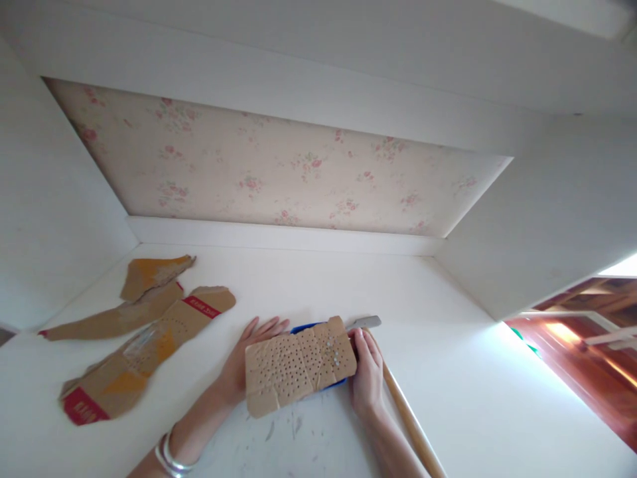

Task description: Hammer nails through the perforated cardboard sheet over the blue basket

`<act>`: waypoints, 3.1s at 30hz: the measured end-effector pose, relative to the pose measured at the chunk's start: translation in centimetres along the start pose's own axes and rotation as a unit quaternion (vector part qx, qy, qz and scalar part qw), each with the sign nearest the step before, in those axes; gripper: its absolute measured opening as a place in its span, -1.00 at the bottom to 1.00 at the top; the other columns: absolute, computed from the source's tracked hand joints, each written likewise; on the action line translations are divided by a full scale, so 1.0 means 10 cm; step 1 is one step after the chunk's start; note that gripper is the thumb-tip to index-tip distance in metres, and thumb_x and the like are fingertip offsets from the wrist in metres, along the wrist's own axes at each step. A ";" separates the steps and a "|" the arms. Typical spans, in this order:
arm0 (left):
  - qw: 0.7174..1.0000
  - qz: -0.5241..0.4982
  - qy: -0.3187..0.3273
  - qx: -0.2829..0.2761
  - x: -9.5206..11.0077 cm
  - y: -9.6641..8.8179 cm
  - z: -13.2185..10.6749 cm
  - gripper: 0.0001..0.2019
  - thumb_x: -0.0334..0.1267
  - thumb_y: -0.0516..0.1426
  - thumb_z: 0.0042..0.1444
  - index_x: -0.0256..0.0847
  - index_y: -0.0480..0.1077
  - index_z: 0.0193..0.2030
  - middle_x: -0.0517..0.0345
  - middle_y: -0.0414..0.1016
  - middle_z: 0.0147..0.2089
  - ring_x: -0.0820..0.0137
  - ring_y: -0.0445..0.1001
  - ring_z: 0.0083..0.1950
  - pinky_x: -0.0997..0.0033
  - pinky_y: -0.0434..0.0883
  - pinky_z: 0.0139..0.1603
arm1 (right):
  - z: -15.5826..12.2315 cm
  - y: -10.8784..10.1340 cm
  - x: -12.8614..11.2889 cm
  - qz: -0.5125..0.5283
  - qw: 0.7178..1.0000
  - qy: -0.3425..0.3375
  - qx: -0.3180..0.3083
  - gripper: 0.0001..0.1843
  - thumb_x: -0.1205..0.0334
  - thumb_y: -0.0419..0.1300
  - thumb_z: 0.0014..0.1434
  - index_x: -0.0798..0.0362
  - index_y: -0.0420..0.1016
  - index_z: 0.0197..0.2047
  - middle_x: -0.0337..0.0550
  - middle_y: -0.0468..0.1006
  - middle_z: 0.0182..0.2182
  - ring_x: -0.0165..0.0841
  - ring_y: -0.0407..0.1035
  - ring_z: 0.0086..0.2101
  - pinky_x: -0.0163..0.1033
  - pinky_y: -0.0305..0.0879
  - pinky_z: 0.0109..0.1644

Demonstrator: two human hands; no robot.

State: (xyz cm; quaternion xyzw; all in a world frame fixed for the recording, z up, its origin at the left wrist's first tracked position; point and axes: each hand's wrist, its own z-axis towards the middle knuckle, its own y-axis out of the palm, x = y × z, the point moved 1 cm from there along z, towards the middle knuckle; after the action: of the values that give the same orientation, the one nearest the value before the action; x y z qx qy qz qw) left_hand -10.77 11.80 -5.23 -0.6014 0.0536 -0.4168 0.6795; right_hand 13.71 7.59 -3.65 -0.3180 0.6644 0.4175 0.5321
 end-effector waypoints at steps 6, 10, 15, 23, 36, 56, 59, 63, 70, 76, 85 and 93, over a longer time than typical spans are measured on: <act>1.000 0.013 0.012 0.018 -0.07 0.07 0.00 -0.51 -0.27 0.13 0.17 0.10 0.31 0.26 0.22 0.34 0.33 0.18 0.30 0.34 -0.02 0.02 0.42 | 0.03 -0.01 0.02 -0.016 1.000 0.000 -0.005 -0.67 -0.07 0.18 0.25 -0.03 0.46 -0.42 -0.30 0.42 -0.45 -0.31 0.26 -0.38 -0.28 0.23 -0.29; 1.000 0.013 0.016 0.018 -0.09 0.08 0.00 -0.51 -0.25 0.14 0.16 0.07 0.32 0.25 0.21 0.35 0.33 0.20 0.30 0.34 -0.02 0.00 0.43 | 0.05 -0.02 0.07 -0.028 1.000 0.008 0.000 -0.72 -0.06 0.21 0.22 -0.03 0.51 -0.35 -0.28 0.50 -0.40 -0.28 0.31 -0.33 -0.26 0.25 -0.23; 1.000 0.002 0.000 0.010 -0.09 0.09 -0.01 -0.54 -0.27 0.10 0.19 0.09 0.33 0.24 0.21 0.33 0.34 0.20 0.27 0.36 -0.05 -0.03 0.44 | 0.06 -0.03 0.08 -0.038 0.999 0.011 0.002 -0.73 -0.05 0.23 0.19 -0.03 0.53 -0.33 -0.26 0.52 -0.38 -0.26 0.33 -0.30 -0.25 0.26 -0.20; 1.000 0.001 -0.010 0.000 -0.08 0.09 0.00 -0.54 -0.29 0.10 0.19 0.09 0.34 0.24 0.23 0.32 0.35 0.19 0.27 0.35 -0.02 -0.05 0.44 | 0.01 0.00 -0.02 -0.019 1.000 0.014 -0.009 -0.70 -0.06 0.22 0.19 -0.03 0.50 -0.40 -0.30 0.45 -0.45 -0.30 0.27 -0.37 -0.28 0.23 -0.28; 0.999 0.038 -0.006 -0.024 -0.07 0.10 0.00 -0.51 -0.27 0.08 0.20 0.05 0.29 0.29 0.17 0.29 0.36 0.16 0.26 0.36 -0.02 -0.03 0.42 | -0.16 -0.04 -0.10 0.046 0.992 0.103 -0.060 -0.56 -0.15 0.24 0.15 -0.03 0.22 -0.49 -0.45 0.10 -0.64 -0.50 -0.05 -0.63 -0.39 -0.13 -0.60; 0.983 0.169 0.064 0.033 -0.24 0.31 -0.06 -0.44 -0.28 0.01 0.25 -0.04 0.13 0.40 0.21 0.33 0.34 0.34 0.20 0.36 0.29 -0.30 0.43 | -0.14 -0.09 -0.06 -0.058 0.990 0.057 -0.115 -0.53 -0.10 0.30 0.13 0.01 0.24 -0.56 -0.40 0.09 -0.60 -0.47 -0.06 -0.55 -0.31 -0.18 -0.53; 0.983 0.170 0.061 0.030 -0.25 0.32 -0.06 -0.45 -0.22 0.03 0.26 -0.05 0.15 0.39 0.17 0.34 0.34 0.29 0.20 0.36 0.27 -0.27 0.43 | -0.14 -0.09 -0.06 -0.060 0.990 0.057 -0.117 -0.53 -0.11 0.30 0.13 0.01 0.25 -0.56 -0.40 0.08 -0.61 -0.47 -0.07 -0.55 -0.31 -0.18 -0.53; 0.984 0.171 0.056 0.016 -0.26 0.34 -0.06 -0.43 -0.18 0.05 0.26 -0.08 0.13 0.40 0.15 0.32 0.35 0.21 0.21 0.35 0.19 -0.19 0.42 | -0.14 -0.09 -0.06 -0.065 0.989 0.060 -0.122 -0.53 -0.12 0.29 0.13 0.01 0.25 -0.55 -0.39 0.10 -0.59 -0.46 -0.03 -0.54 -0.32 -0.14 -0.53; 0.981 0.190 0.042 0.001 -0.30 0.39 -0.07 -0.44 -0.22 0.02 0.27 -0.05 0.10 0.42 0.17 0.28 0.37 0.24 0.17 0.38 0.17 -0.26 0.42 | -0.14 -0.10 -0.05 -0.073 0.988 0.059 -0.122 -0.54 -0.12 0.29 0.14 0.00 0.25 -0.54 -0.38 0.11 -0.58 -0.45 -0.02 -0.53 -0.33 -0.12 -0.53; 0.980 0.196 0.043 0.005 -0.32 0.42 -0.07 -0.43 -0.18 0.05 0.26 -0.06 0.12 0.41 0.18 0.28 0.38 0.28 0.16 0.39 0.21 -0.28 0.44 | -0.13 -0.07 -0.08 -0.074 0.989 0.056 -0.119 -0.55 -0.10 0.28 0.13 0.00 0.25 -0.55 -0.38 0.10 -0.59 -0.45 -0.04 -0.54 -0.33 -0.14 -0.55; 0.982 0.186 0.029 -0.010 -0.31 0.41 -0.07 -0.46 -0.18 0.00 0.30 -0.05 0.11 0.41 0.18 0.27 0.38 0.28 0.16 0.39 0.20 -0.25 0.43 | -0.14 -0.07 -0.09 -0.077 0.988 0.060 -0.117 -0.57 -0.09 0.27 0.14 -0.01 0.26 -0.54 -0.37 0.13 -0.58 -0.43 0.00 -0.52 -0.33 -0.08 -0.55; 0.984 0.175 0.036 -0.012 -0.28 0.37 -0.08 -0.40 -0.23 0.01 0.27 -0.10 0.03 0.44 0.14 0.23 0.40 0.25 0.15 0.40 0.16 -0.24 0.44 | -0.15 -0.07 -0.11 -0.070 0.989 0.060 -0.114 -0.57 -0.12 0.29 0.12 -0.01 0.29 -0.53 -0.37 0.14 -0.57 -0.42 0.00 -0.52 -0.33 -0.07 -0.54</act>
State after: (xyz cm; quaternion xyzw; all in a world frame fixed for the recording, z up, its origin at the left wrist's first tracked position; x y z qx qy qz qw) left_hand -11.19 12.68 -9.80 -0.5755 0.1876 -0.3125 0.7321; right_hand 13.88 5.93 -2.62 -0.4469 0.6189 0.4324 0.4799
